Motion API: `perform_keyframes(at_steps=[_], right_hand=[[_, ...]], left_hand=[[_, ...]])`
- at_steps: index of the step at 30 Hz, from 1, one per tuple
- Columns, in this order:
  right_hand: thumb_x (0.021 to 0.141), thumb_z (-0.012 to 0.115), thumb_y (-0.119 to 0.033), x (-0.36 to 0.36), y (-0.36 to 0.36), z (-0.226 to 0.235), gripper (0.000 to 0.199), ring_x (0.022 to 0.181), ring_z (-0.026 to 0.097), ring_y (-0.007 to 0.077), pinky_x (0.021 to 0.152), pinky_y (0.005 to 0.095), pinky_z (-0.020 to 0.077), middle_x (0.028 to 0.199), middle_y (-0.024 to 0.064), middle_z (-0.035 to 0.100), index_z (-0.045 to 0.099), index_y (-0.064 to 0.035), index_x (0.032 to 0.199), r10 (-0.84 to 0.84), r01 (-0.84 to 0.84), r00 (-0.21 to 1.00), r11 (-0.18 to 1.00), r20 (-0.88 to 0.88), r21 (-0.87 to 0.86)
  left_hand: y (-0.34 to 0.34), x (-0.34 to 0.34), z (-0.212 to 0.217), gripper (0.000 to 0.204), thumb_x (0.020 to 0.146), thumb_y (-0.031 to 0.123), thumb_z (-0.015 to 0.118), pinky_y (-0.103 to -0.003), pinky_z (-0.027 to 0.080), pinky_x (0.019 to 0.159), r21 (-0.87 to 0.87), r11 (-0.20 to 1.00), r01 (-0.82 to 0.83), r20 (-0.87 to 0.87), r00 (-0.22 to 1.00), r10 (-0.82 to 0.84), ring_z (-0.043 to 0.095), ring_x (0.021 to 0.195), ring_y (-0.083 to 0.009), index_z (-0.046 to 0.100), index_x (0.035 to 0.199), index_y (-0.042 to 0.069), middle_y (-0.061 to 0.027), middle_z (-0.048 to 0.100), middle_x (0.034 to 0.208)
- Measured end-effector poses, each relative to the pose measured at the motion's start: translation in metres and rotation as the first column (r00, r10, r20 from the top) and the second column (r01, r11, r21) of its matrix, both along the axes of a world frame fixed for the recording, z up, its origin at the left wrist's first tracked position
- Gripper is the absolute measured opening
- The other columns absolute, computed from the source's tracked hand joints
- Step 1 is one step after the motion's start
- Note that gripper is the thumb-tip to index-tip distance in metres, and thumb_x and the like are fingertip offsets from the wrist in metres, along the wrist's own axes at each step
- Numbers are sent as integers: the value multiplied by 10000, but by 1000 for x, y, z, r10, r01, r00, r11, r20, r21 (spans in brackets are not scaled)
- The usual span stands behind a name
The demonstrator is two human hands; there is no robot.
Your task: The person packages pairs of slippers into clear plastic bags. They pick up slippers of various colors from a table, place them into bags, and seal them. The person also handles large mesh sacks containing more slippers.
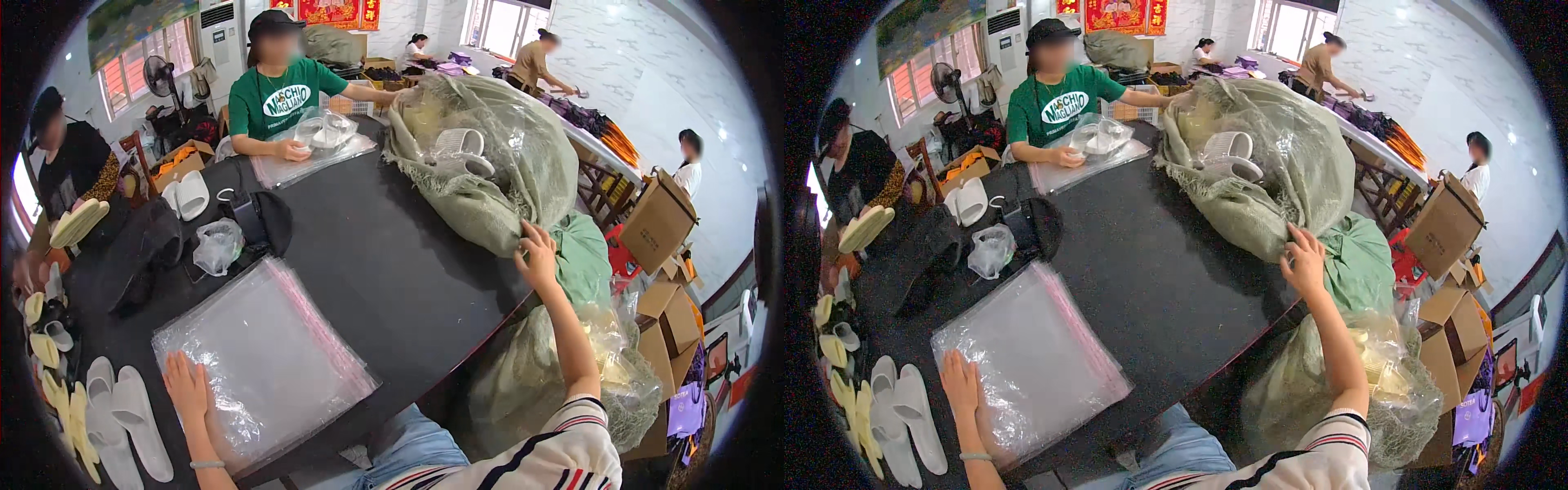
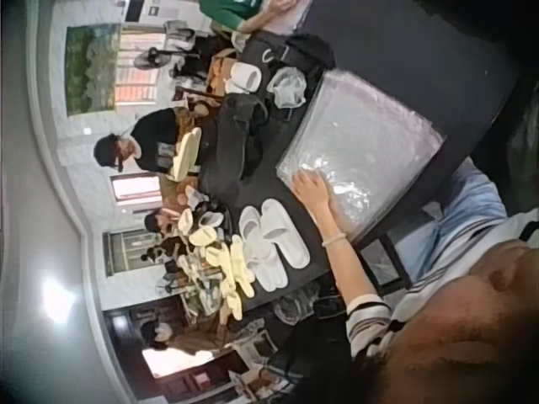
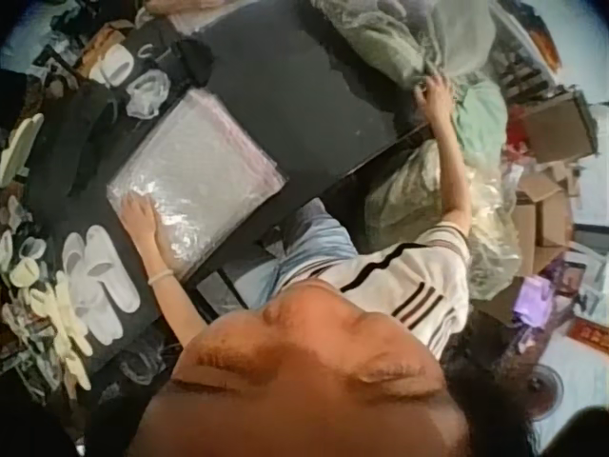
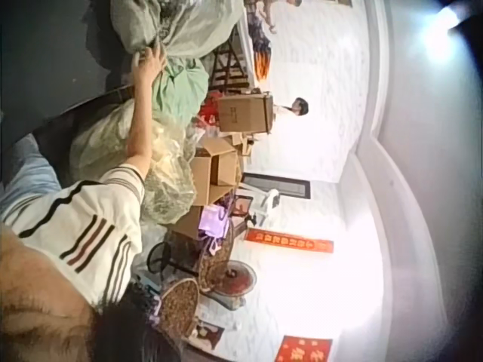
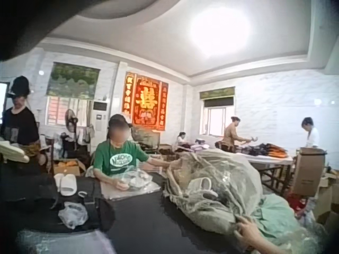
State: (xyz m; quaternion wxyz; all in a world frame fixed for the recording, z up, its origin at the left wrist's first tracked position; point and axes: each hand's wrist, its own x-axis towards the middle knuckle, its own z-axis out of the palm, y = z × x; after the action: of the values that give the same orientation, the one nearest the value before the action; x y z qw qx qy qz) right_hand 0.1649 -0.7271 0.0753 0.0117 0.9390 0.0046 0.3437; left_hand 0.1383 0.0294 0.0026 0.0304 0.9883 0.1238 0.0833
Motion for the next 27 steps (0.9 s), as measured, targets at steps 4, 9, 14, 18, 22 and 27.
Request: perform_keyframes(at_steps=[4, 9, 14, 18, 22, 27], right_hand=[[706, 663, -150, 16, 34, 24, 268, 1280, 399, 324, 1016, 481, 313, 1314, 72, 536, 590, -82, 954, 90, -88, 996, 994, 22, -67], [799, 709, -287, 45, 30, 37, 500, 1071, 568, 367, 869, 425, 452, 1147, 140, 589, 521, -89, 1218, 127, -101, 982, 977, -137, 186], [736, 715, -166, 56, 33, 55, 552, 1006, 606, 339, 831, 444, 495, 1011, 129, 632, 528, -103, 1251, -136, 178, 950, 975, -282, 131], [670, 630, -18, 42, 29, 53, 332, 789, 616, 285, 762, 407, 452, 817, 73, 607, 669, -122, 983, -40, 62, 983, 991, -181, 118], [660, 624, -12, 15, 39, 29, 281, 780, 589, 250, 799, 386, 399, 752, 38, 570, 683, -166, 887, 175, -178, 977, 984, -123, -15], [649, 589, 5, -13, 33, -12, 254, 870, 572, 255, 828, 402, 392, 816, 34, 567, 687, -167, 809, 355, -360, 832, 930, -427, 72]], left_hand=[[3, -4, 2, 615, 950, 413, 462, -482, 170, 1149, 10, 1000, -19, 7, 1000, 19, 255, 1414, -303, 354, 1444, 65, -177, 306, 1509], [6, 0, -4, 628, 950, 434, 455, -476, 165, 1153, 7, 1000, -14, 20, 1000, 14, 253, 1415, -305, 351, 1446, 62, -180, 304, 1510], [7, -3, -1, 635, 949, 443, 450, -470, 164, 1155, 10, 1000, -22, 20, 1000, 22, 256, 1414, -306, 351, 1444, 58, -179, 304, 1510], [-1, -2, 4, 631, 949, 441, 447, -467, 165, 1155, -6, 1000, -12, 28, 1000, 12, 264, 1409, -306, 357, 1441, 56, -178, 306, 1510], [5, -4, 0, 629, 950, 440, 441, -472, 163, 1155, -12, 1000, -18, 36, 999, 18, 266, 1407, -312, 360, 1438, 50, -179, 305, 1510], [3, -3, -1, 635, 951, 447, 435, -477, 157, 1155, -11, 1000, -11, 38, 999, 12, 261, 1409, -311, 357, 1440, 49, -180, 302, 1511]])
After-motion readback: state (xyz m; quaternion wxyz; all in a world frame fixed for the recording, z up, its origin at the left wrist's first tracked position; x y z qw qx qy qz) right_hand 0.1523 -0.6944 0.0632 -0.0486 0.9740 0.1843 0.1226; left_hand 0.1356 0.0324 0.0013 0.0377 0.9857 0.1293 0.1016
